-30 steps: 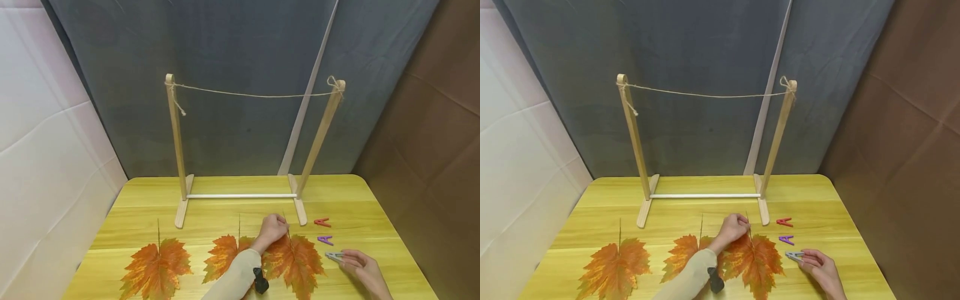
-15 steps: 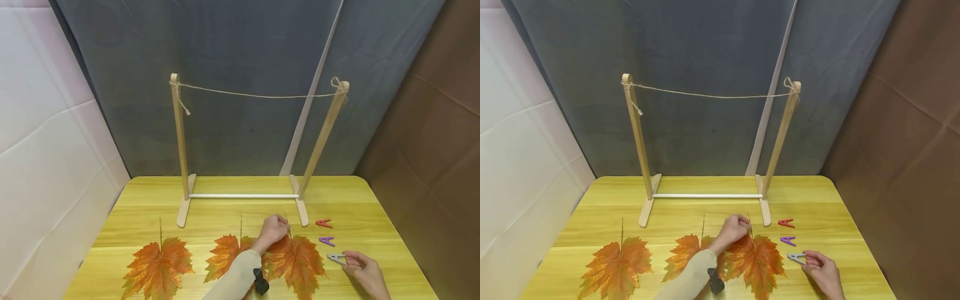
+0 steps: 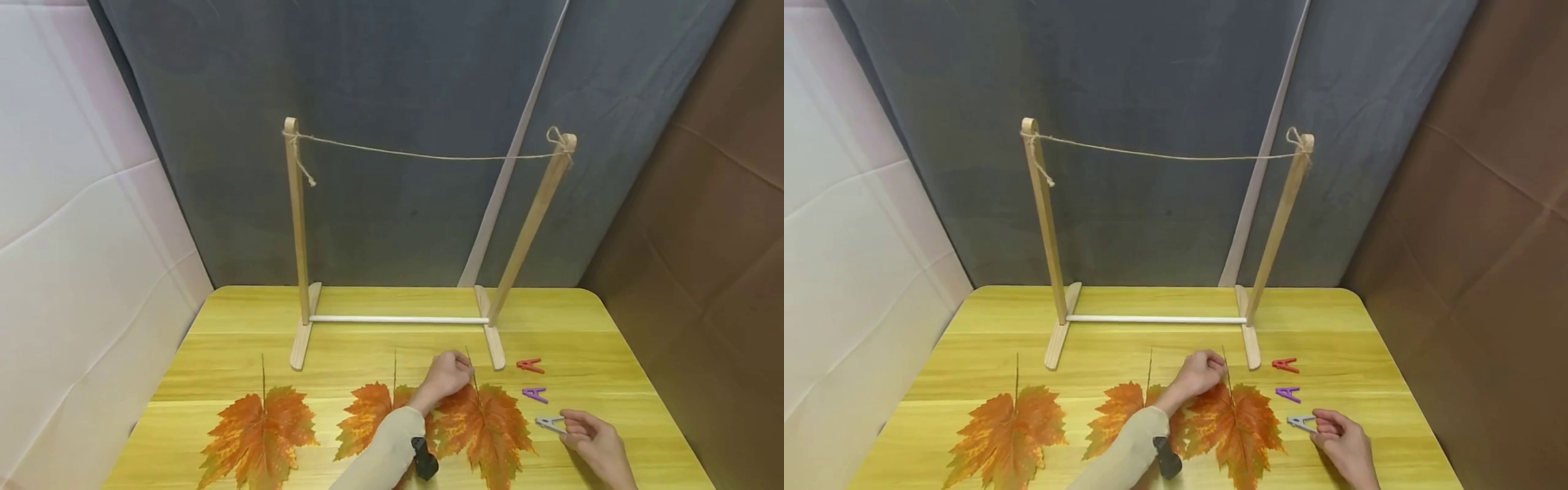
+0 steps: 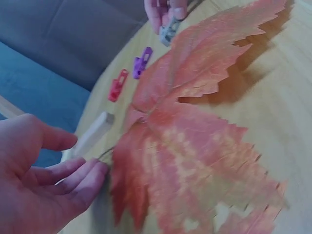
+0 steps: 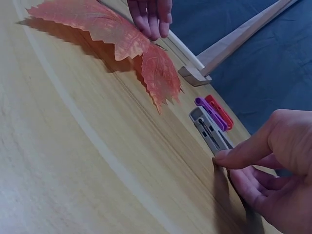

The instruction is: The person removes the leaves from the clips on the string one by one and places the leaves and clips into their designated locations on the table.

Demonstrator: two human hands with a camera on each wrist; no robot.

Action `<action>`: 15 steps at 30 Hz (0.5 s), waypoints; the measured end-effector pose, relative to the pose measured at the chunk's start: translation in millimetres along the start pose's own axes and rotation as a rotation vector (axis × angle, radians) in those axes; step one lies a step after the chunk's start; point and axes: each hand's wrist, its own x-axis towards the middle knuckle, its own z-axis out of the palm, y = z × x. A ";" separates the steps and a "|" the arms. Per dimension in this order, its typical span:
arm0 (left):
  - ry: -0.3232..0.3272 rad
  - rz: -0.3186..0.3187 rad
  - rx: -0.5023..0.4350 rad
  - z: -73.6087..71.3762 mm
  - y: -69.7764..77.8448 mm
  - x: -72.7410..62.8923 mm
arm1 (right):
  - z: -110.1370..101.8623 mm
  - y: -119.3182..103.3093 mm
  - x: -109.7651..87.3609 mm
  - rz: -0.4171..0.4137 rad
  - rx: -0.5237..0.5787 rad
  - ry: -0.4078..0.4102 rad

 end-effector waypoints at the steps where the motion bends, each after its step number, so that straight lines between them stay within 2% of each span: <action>1: -0.015 0.005 0.008 -2.0 1.6 -1.3 | -0.3 -0.3 -0.6 -0.004 0.000 -0.001; 9: -0.146 0.040 0.022 -30.5 18.9 -25.3 | -7.0 -14.0 -9.9 -0.103 -0.121 0.008; 15: -0.171 0.084 0.091 -55.1 24.6 -48.9 | -6.6 -32.5 -16.8 -0.249 -0.197 0.031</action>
